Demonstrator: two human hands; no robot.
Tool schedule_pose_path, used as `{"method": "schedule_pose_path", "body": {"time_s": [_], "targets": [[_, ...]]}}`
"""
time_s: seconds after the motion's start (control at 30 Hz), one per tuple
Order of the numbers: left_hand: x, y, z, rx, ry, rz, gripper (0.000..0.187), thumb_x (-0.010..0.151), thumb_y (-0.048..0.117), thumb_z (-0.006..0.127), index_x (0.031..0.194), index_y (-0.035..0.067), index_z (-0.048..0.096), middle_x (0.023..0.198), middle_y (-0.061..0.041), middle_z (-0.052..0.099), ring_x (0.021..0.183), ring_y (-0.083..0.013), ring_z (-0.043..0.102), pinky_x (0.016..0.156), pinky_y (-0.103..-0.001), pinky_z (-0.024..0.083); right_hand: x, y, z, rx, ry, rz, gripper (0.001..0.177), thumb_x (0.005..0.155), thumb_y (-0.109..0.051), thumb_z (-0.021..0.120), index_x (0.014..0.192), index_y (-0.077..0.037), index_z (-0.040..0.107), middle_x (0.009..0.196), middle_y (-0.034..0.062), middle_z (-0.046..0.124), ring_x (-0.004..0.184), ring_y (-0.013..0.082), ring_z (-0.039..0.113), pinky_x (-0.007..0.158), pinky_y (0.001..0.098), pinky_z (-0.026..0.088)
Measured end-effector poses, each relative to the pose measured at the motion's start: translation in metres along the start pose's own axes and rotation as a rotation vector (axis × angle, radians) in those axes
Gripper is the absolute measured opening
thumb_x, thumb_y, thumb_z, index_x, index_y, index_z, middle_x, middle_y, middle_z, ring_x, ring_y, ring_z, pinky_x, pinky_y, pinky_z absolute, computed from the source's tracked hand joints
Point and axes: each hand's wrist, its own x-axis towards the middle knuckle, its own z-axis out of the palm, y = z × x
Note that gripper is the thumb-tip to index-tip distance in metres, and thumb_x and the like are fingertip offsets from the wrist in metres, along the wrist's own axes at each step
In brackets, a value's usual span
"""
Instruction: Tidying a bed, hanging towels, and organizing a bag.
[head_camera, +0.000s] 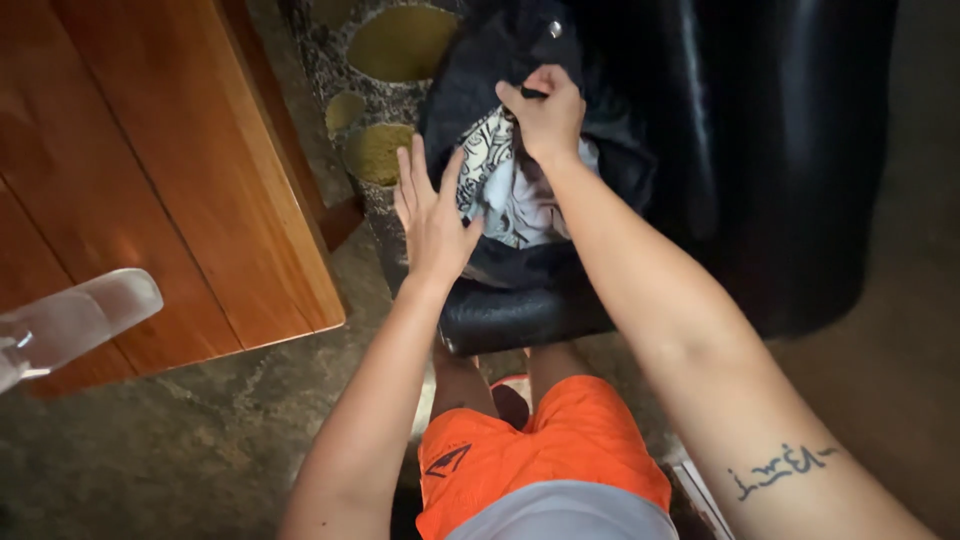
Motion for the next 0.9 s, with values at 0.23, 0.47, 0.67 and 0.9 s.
{"method": "schedule_pose_path", "body": {"time_s": [0.23,0.47,0.67,0.9], "targets": [[0.083,-0.006,0.033,-0.290,0.167,0.074,0.058,0.100,0.019,0.067,0.155,0.013,0.049,0.161,-0.013,0.049,0.151,-0.0322,0.045,0.125,-0.045,0.036,-0.003,-0.009,-0.008,0.039,-0.141,0.178,0.030,0.089,-0.020,0.084,0.092,0.003,0.065,0.075,0.0117,0.073,0.068,0.0133,0.066,0.069,0.0294,0.054],[0.165,-0.008,0.079,-0.575,0.064,-0.066,0.037,0.095,0.033,0.073,0.116,0.005,0.064,0.105,-0.013,0.073,0.082,-0.0219,0.073,0.077,-0.034,0.057,-0.003,-0.037,-0.038,0.277,-0.225,0.140,0.025,0.085,-0.002,0.079,0.108,0.005,0.072,0.089,0.0097,0.080,0.079,0.0089,0.075,0.072,0.0236,0.062],[0.182,-0.006,0.066,-0.655,0.064,-0.076,0.024,0.099,0.025,0.068,0.092,0.003,0.062,0.074,-0.008,0.072,0.062,-0.0161,0.073,0.059,-0.034,0.056,0.006,-0.029,-0.040,0.487,-0.183,0.403,0.018,0.091,-0.008,0.079,0.101,0.005,0.072,0.081,0.0103,0.076,0.066,0.0121,0.072,0.060,0.0243,0.060],[0.214,0.011,0.046,-0.680,0.155,-0.136,0.020,0.099,0.021,0.061,0.094,0.002,0.060,0.068,-0.007,0.071,0.051,-0.0169,0.071,0.049,-0.033,0.054,0.010,-0.042,-0.024,0.723,-0.091,0.564,0.020,0.086,-0.003,0.076,0.095,-0.006,0.058,0.072,0.0073,0.070,0.058,0.0132,0.069,0.053,0.0253,0.058]]}}
